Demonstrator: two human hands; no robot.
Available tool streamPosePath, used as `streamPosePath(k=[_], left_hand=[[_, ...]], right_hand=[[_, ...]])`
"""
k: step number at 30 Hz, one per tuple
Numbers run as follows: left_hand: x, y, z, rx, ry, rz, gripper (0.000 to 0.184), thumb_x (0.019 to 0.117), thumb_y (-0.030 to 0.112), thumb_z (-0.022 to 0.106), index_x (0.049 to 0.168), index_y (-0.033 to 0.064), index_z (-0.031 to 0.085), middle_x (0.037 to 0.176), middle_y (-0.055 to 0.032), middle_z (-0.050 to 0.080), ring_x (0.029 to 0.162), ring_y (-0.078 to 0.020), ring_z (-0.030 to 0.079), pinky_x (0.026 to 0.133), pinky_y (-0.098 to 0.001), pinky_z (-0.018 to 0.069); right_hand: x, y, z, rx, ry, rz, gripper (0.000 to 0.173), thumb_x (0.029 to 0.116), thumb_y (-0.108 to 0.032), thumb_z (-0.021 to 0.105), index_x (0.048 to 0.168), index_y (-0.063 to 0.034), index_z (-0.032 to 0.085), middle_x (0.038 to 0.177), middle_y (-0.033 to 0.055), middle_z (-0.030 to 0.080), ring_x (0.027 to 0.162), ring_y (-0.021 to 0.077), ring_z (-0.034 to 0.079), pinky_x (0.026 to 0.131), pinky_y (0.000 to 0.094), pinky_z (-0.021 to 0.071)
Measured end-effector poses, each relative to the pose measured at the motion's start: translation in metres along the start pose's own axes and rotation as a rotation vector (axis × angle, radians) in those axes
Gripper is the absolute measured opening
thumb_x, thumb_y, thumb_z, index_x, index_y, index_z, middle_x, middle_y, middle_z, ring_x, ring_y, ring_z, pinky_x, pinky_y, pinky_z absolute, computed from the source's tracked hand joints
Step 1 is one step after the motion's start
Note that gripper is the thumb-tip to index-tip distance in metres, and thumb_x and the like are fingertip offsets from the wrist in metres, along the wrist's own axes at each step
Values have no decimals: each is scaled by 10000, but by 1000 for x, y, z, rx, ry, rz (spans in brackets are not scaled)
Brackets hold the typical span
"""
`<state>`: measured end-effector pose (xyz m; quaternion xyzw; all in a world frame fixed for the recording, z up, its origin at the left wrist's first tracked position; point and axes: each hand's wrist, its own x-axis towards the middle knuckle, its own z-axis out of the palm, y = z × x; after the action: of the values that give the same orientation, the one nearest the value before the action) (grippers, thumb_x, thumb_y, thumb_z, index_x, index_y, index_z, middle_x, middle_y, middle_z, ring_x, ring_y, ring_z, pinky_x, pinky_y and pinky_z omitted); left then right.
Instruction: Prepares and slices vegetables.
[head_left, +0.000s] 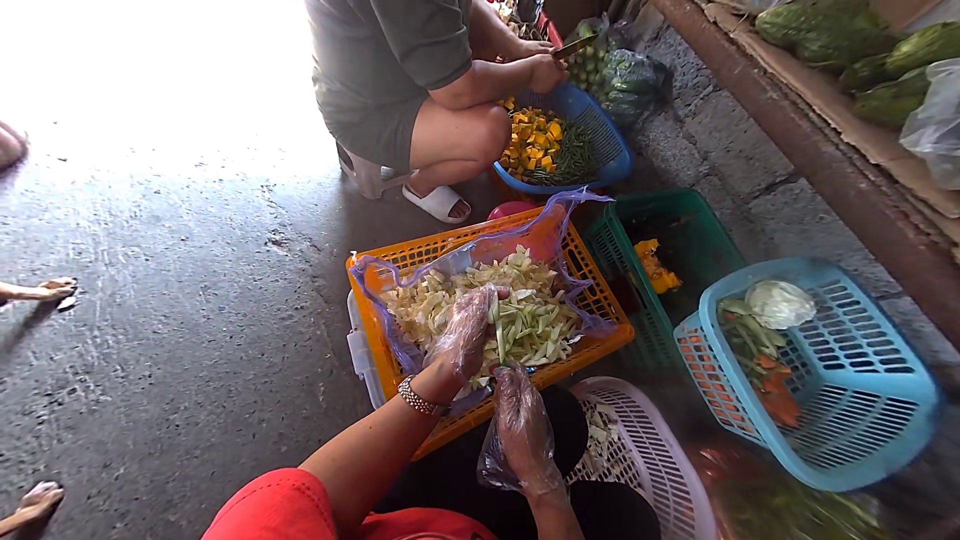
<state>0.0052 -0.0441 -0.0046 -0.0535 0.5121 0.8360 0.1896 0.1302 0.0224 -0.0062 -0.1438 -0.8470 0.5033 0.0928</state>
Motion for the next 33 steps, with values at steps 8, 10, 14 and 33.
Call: streamPosePath(k=[8, 10, 14, 33], left_hand=[[-4, 1, 2, 75, 38, -43, 355, 1107, 189, 340, 1046, 36, 654, 794, 10, 618, 669, -50, 583, 609, -206, 496], [-6, 2, 4, 88, 39, -53, 333, 1103, 180, 356, 1054, 32, 650, 839, -5, 637, 739, -61, 617, 674, -222, 531], [-8, 4, 6, 128, 70, -95, 329, 1103, 186, 358, 1029, 63, 655, 795, 26, 596, 631, -27, 529, 579, -181, 451], [-7, -16, -1, 75, 5, -133, 415, 1118, 216, 255, 1088, 46, 633, 790, 14, 603, 634, -45, 560, 581, -197, 478]], right_hand=[[9, 1, 2, -50, 2, 8, 375, 1070, -202, 429, 1175, 80, 654, 922, 159, 679, 809, 172, 645, 788, 329, 535], [12, 0, 3, -60, 1, 24, 369, 1070, -186, 422, 1186, 88, 640, 940, 170, 677, 841, 180, 647, 812, 337, 532], [17, -4, 2, -98, -18, 45, 369, 1073, -175, 440, 1226, 96, 637, 1060, 222, 698, 996, 254, 681, 928, 393, 523], [35, -4, -4, -92, -171, 230, 421, 1110, -227, 365, 1331, 50, 593, 1269, 228, 649, 1218, 281, 610, 1078, 439, 438]])
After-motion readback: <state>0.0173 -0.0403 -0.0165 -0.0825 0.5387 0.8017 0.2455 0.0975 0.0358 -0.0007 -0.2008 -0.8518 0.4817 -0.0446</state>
